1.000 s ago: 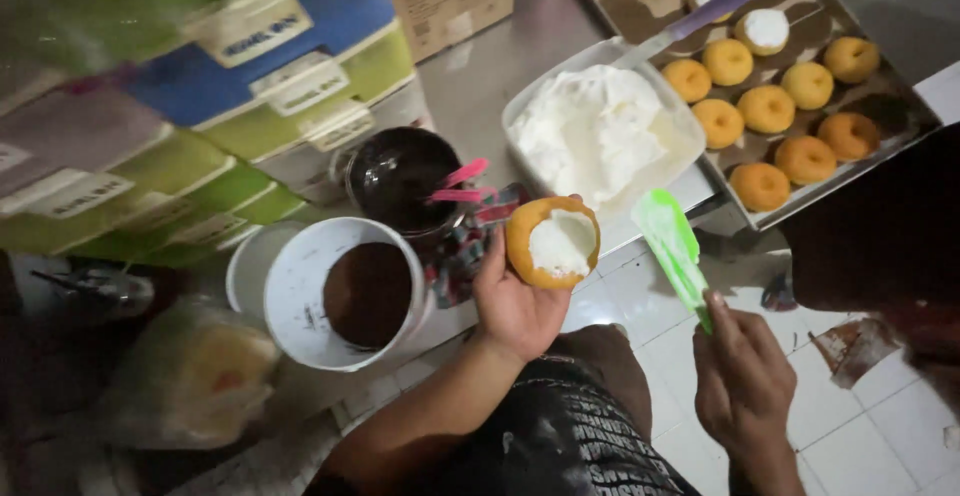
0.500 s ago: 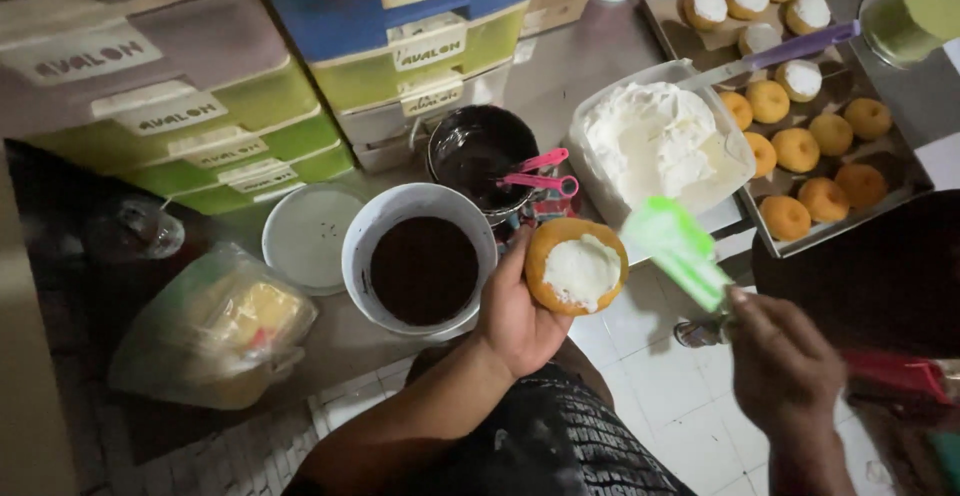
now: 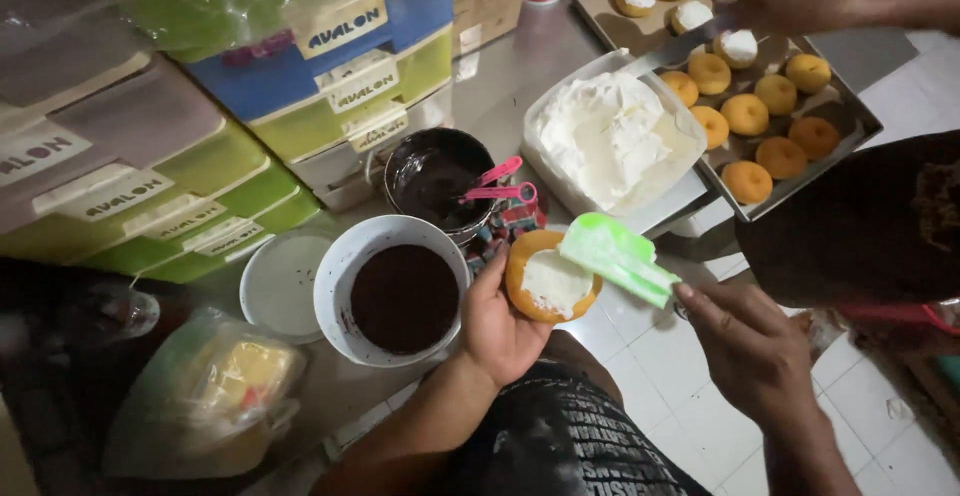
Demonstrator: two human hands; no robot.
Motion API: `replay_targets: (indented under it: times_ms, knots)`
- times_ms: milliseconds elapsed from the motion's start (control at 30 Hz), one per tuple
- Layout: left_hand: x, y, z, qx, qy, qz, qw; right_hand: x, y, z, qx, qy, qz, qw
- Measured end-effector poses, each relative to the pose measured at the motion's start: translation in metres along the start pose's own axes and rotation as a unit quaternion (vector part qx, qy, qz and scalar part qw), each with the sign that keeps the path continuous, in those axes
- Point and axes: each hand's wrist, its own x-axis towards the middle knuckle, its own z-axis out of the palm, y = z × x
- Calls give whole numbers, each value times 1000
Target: Frosting plain donuts with white icing using a spatula and arranging them on a baking tray.
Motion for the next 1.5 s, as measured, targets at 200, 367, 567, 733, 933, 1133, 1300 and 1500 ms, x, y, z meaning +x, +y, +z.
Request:
replay_targets:
  times_ms: [200, 367, 567, 733, 933, 1133, 1300, 1500]
  knots:
    - [-1, 0, 8, 58, -111, -18, 992, -1, -6, -9, -23, -43, -31, 998]
    - [1, -7, -3, 33, -74, -35, 996, 0, 0, -3, -78, 7, 12, 997]
    - [4, -9, -12, 13, -42, 19, 999, 0, -12, 3, -47, 39, 8, 998]
    - [-9, -2, -10, -53, -212, 63, 974, -15, -15, 39, 14, -9, -24, 1000]
    - [-21, 2, -11, -81, -165, 83, 979, -9, -37, 51, 85, -67, -58, 992]
    - [-20, -3, -16, -132, -153, 97, 975, -10, -21, 51, 40, -23, 1, 999]
    - [-21, -6, -19, -89, -268, 122, 952, -7, -36, 59, 109, -93, 20, 990]
    - [-20, -6, -22, -69, -253, 111, 959, -20, -26, 52, 58, -50, 7, 997]
